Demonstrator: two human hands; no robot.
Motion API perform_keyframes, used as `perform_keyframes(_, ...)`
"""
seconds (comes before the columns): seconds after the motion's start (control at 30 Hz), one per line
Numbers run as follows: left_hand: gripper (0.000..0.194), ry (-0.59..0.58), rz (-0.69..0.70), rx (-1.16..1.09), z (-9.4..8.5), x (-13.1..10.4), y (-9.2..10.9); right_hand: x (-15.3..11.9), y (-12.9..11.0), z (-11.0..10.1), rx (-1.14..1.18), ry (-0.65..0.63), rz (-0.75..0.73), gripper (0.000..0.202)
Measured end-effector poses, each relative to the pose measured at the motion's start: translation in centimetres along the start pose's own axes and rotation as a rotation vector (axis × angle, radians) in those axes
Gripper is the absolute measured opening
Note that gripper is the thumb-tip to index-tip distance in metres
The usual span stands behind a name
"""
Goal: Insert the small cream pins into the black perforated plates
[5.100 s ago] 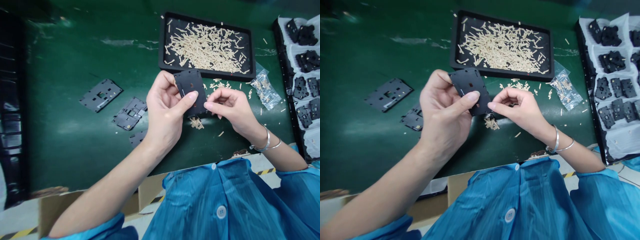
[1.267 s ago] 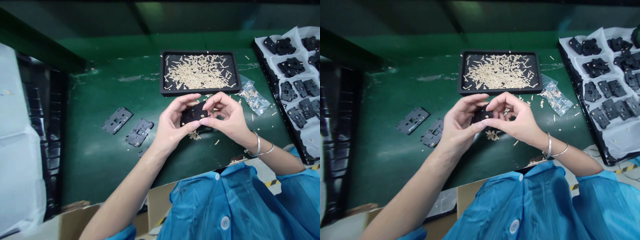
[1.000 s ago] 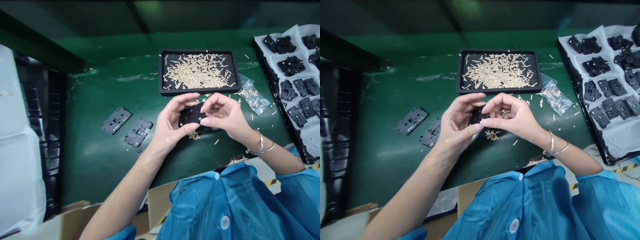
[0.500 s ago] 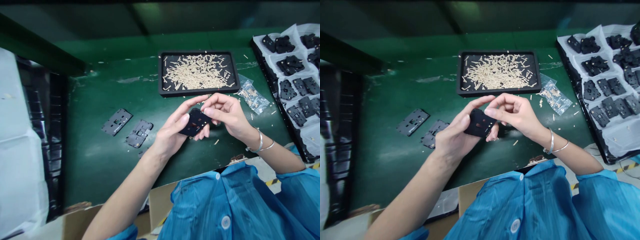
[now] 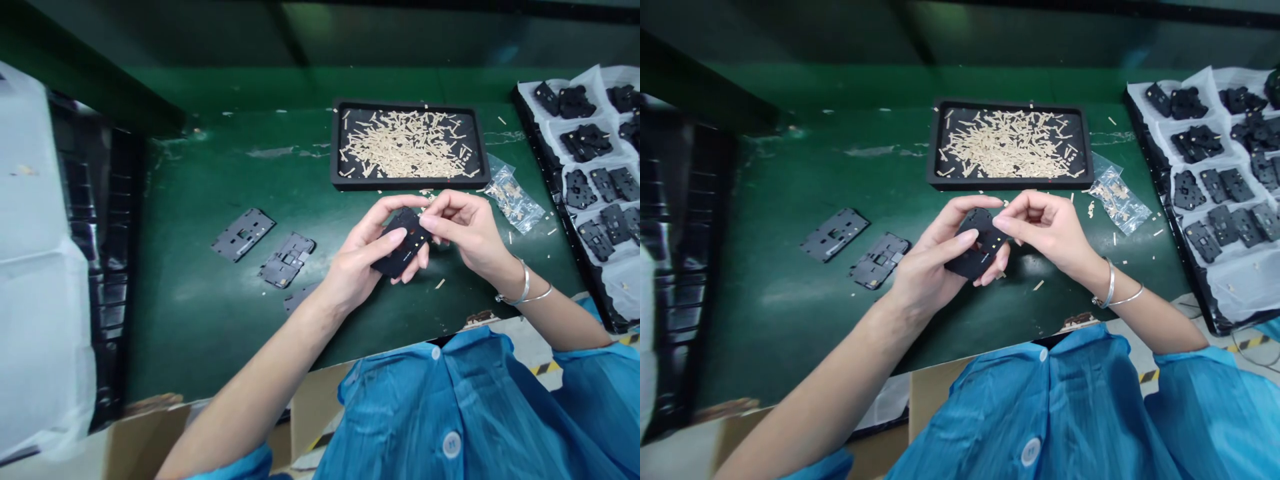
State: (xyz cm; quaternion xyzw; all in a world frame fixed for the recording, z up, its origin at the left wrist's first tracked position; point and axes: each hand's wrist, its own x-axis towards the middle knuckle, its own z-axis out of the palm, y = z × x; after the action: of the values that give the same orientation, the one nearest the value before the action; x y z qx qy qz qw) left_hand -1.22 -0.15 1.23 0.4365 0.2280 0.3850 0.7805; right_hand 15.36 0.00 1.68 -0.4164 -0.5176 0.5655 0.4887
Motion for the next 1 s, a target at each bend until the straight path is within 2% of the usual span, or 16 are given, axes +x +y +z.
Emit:
perform_keyframes(0.27,0.020,0.124,0.068,0.055,0.2,0.2,-0.1,-0.3,-0.6,0.3,-0.226,0.069,-0.100,0.036)
perform_keyframes(0.47,0.028,0.156,0.046,0.141,0.0,0.2,-0.3,-0.6,-0.2,0.0,-0.221,0.045,-0.036,0.025)
perform_keyframes(0.57,0.034,0.263,0.087,0.297,-0.3,0.3,-0.1,-0.7,-0.7,-0.2,-0.304,0.052,-0.018,0.022)
perform_keyframes(0.63,0.039,0.397,0.233,0.426,-0.7,0.4,0.0,0.0,-1.5,-0.4,-0.424,0.124,-0.093,0.018)
perform_keyframes(0.73,0.048,0.560,0.411,0.496,-1.5,0.7,0.1,3.0,-2.9,-1.8,-0.729,0.283,-0.338,0.014)
perform_keyframes(0.83,0.046,0.609,0.384,0.440,-2.4,1.2,0.0,8.0,-3.6,-4.5,-1.117,0.484,-0.560,0.018)
perform_keyframes(0.9,0.043,0.615,0.346,0.388,-2.9,1.5,0.0,11.2,-3.5,-6.4,-1.348,0.533,-0.581,0.020)
perform_keyframes(1.0,0.040,0.645,0.343,0.325,-3.5,1.9,0.1,13.5,-2.6,-8.1,-1.500,0.540,-0.432,0.028)
